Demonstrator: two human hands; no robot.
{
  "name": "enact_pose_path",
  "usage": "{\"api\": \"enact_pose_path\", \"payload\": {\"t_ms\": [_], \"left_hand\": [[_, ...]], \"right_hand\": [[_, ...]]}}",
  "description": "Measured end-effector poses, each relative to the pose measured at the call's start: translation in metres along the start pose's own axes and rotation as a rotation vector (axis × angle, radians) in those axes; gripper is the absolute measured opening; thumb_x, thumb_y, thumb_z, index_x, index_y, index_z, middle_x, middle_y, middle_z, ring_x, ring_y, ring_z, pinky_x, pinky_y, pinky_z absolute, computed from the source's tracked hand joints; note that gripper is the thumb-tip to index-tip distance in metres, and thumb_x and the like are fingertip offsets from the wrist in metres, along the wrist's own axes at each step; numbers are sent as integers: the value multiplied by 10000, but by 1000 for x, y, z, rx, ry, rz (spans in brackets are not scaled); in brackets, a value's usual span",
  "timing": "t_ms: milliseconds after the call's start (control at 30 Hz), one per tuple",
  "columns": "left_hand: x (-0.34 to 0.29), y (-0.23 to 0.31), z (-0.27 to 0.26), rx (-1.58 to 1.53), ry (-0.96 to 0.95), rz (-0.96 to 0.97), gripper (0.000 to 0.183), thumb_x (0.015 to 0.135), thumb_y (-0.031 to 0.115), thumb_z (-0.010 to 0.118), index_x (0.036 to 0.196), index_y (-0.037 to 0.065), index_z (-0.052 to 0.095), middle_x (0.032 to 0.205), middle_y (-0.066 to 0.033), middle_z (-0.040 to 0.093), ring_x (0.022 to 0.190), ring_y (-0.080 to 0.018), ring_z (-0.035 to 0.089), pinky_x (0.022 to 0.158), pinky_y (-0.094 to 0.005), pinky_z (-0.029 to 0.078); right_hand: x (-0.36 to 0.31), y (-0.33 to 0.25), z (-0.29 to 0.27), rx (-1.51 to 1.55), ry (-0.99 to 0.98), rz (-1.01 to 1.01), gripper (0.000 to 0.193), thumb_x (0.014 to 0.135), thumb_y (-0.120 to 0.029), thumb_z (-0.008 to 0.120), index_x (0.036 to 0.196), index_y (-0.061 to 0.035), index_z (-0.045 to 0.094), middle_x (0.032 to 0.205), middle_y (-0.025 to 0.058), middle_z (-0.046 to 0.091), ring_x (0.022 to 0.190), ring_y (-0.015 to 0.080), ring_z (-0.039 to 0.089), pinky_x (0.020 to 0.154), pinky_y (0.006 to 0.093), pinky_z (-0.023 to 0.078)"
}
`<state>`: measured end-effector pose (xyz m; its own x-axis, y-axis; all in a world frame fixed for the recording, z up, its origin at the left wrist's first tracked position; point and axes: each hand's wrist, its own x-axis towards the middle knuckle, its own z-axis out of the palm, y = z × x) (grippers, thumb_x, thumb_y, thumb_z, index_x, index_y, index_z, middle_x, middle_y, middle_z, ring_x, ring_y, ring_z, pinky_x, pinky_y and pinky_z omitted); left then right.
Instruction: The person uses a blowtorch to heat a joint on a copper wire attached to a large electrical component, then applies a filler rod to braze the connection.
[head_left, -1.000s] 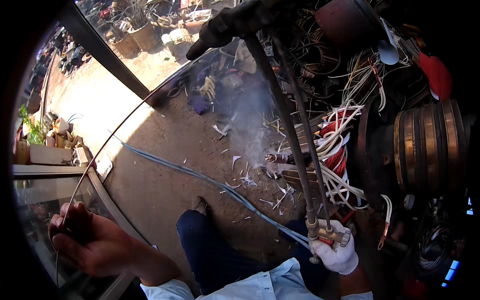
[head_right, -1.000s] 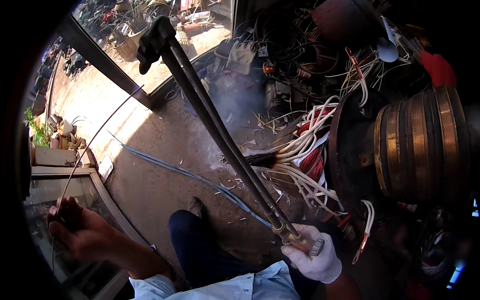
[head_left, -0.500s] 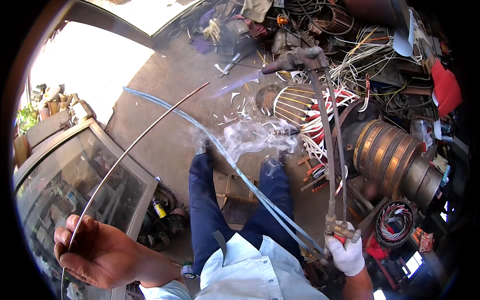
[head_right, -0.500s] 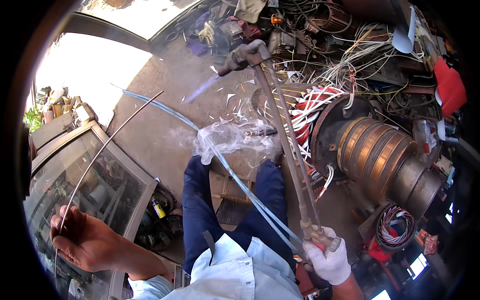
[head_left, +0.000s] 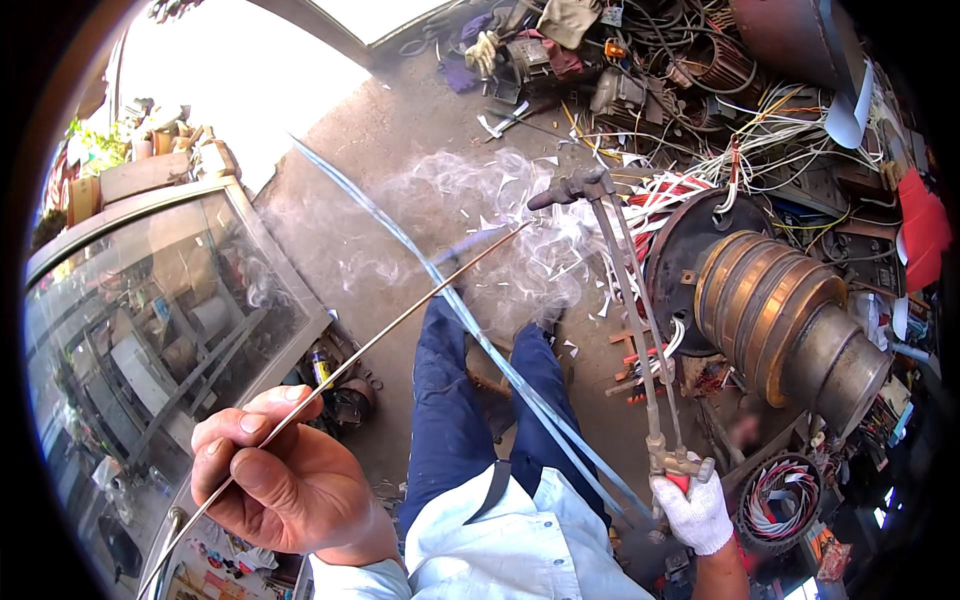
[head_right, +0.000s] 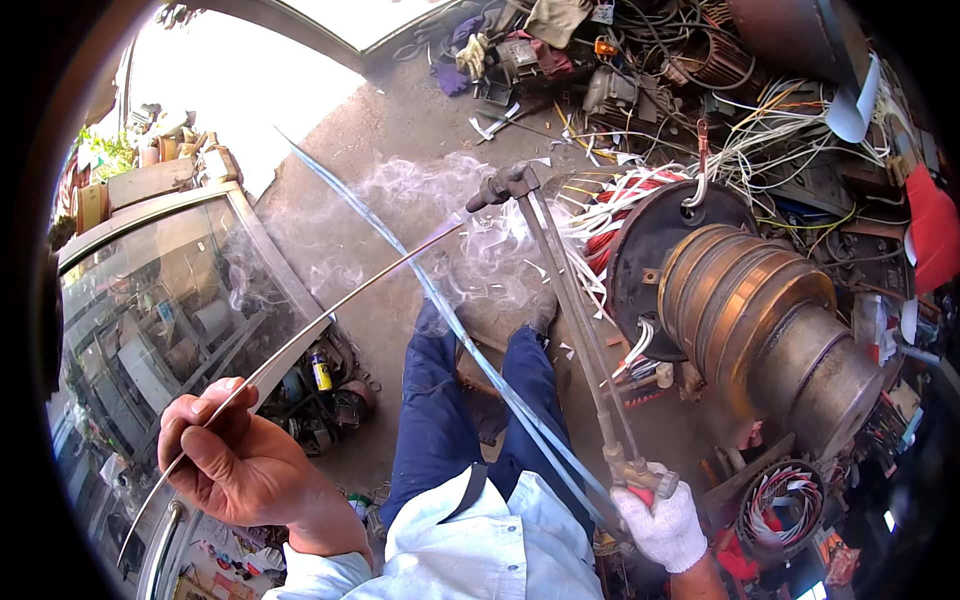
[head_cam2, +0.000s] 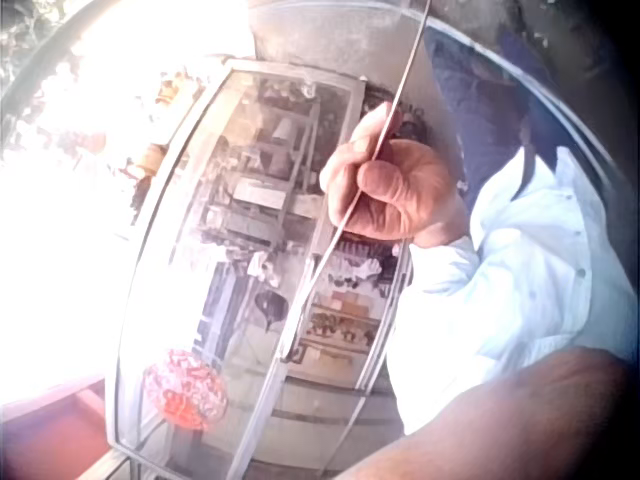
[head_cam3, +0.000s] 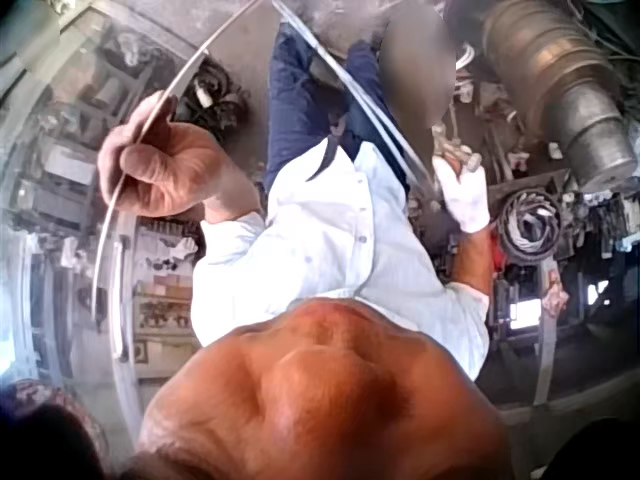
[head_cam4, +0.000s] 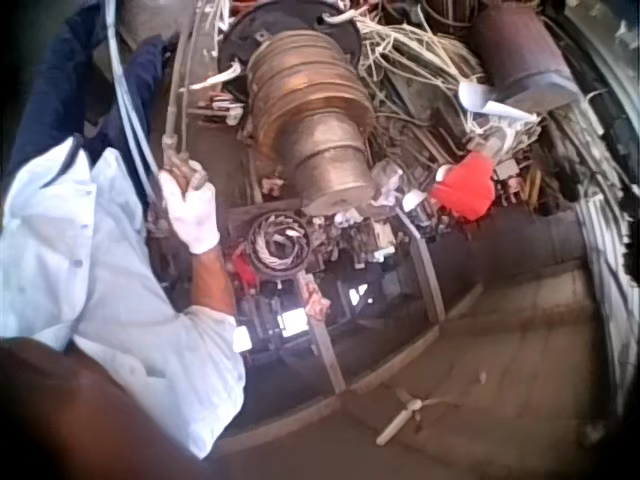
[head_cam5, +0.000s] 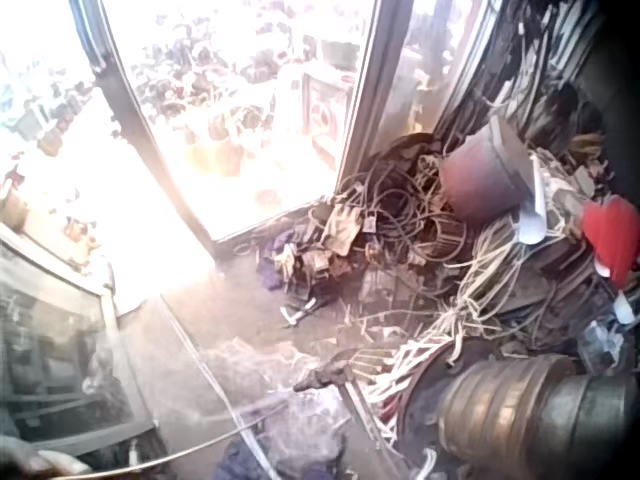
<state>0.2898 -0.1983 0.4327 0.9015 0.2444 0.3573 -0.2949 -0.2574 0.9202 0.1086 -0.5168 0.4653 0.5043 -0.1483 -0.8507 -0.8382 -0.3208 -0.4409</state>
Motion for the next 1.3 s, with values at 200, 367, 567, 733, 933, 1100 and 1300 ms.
{"api": "enact_pose_path", "payload": {"t_ms": [200, 367, 567, 733, 933, 1100, 1300], "left_hand": [[-16, -24, 28, -49, -49, -19, 202, 1066, 175, 487, 1145, -6, 528, 1038, -170, 581, 816, -295, 701, 665, -340, 600], [-18, -36, 35, -60, -20, -22, 200, 1066, 156, 481, 1117, -35, 514, 1020, -179, 605, 821, -319, 712, 681, -368, 625], [-21, -44, 39, -55, 2, -50, 185, 1061, 138, 486, 1113, -34, 525, 1020, -178, 604, 826, -323, 719, 673, -369, 639], [-20, -46, 38, -81, -1, -37, 190, 1060, 142, 489, 1105, -38, 531, 1017, -178, 608, 824, -321, 719, 669, -371, 637], [-22, -43, 38, -57, 11, -36, 199, 1058, 148, 496, 1098, -43, 536, 1018, -181, 615, 815, -315, 718, 667, -367, 634], [-25, -45, 35, -65, 19, -34, 202, 1055, 152, 505, 1098, -43, 538, 1007, -183, 621, 809, -314, 718, 671, -365, 632], [-28, -46, 32, -37, -14, -56, 184, 1037, 125, 538, 1166, -1, 501, 1039, -178, 575, 812, -306, 708, 676, -375, 645]], "right_hand": [[5, 7, -3, -17, 16, 107, 257, 889, -158, 693, 1082, 12, 702, 822, 108, 670, 590, 184, 664, 586, 330, 515], [6, 6, -9, -89, -2, 82, 265, 898, -178, 689, 1086, 9, 700, 802, 133, 669, 593, 215, 666, 592, 342, 515], [6, 5, -7, -31, 11, 120, 249, 892, -171, 687, 1059, 14, 698, 785, 122, 665, 621, 217, 652, 617, 357, 510], [6, 12, -6, 0, -1, 126, 240, 894, -184, 686, 1027, 16, 702, 780, 112, 663, 612, 200, 640, 611, 348, 506], [5, 1, -7, 19, -6, 182, 246, 897, -192, 691, 1024, 19, 702, 785, 110, 661, 617, 193, 647, 596, 335, 501], [4, -2, -6, -30, 25, 120, 261, 895, -184, 699, 1058, 19, 703, 814, 119, 666, 631, 194, 656, 603, 339, 505], [1, 9, -6, -23, 14, 89, 274, 896, -178, 699, 1083, 22, 700, 840, 130, 676, 633, 195, 656, 609, 337, 509]]}}
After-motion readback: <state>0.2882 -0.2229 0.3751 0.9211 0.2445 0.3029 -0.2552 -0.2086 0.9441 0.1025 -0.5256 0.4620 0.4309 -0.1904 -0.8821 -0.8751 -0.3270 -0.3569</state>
